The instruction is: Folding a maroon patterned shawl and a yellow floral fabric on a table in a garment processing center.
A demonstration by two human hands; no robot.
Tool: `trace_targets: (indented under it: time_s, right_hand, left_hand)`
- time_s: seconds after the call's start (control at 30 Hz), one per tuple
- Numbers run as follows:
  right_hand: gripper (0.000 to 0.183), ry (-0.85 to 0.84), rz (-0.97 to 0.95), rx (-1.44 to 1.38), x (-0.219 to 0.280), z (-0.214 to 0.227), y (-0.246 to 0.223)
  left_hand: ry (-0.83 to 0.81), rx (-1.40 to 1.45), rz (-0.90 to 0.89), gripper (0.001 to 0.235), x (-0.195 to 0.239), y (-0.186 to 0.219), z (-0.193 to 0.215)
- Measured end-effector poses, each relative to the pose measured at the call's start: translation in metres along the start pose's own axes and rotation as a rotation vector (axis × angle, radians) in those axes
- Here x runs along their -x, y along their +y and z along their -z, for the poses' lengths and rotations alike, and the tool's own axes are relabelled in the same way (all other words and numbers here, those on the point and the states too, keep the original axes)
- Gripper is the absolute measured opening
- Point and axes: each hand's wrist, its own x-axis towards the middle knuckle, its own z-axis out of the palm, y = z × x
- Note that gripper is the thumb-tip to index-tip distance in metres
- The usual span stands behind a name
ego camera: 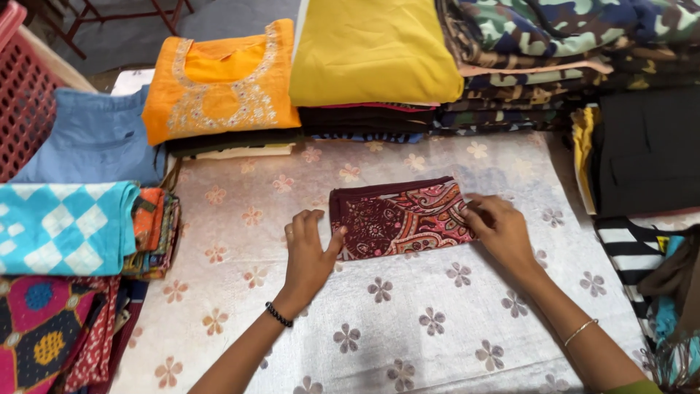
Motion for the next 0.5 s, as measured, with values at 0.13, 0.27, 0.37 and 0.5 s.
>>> trace_targets:
  time_s: [0.13, 0.27, 0.37, 0.5]
  right_hand:
    - [0.033, 0.209, 0.076, 0.543, 0.0, -0.008, -0.011]
    - [0.023, 0.049, 0.038, 0.402, 0.001, -0.025, 0.015]
    - [0.024, 0.068, 0.243, 0.291, -0.003, -0.036, 0.028]
    - [0.013, -0.017, -0.203, -0.3, -0.015, -0.042, 0.034]
  left_hand:
    - [-0.127, -0.226, 0.248, 0.063, -0.002, -0.004, -0.009]
    - [0.008, -0.306, 0.197, 0.053, 0.0, 0.011, -0.019]
    - [-0.125, -0.331, 0.259, 0.036, -0.006, 0.022, -0.024]
    - [-0.128, -0.03, 0.292, 0.038, -0.019, 0.019, -0.02]
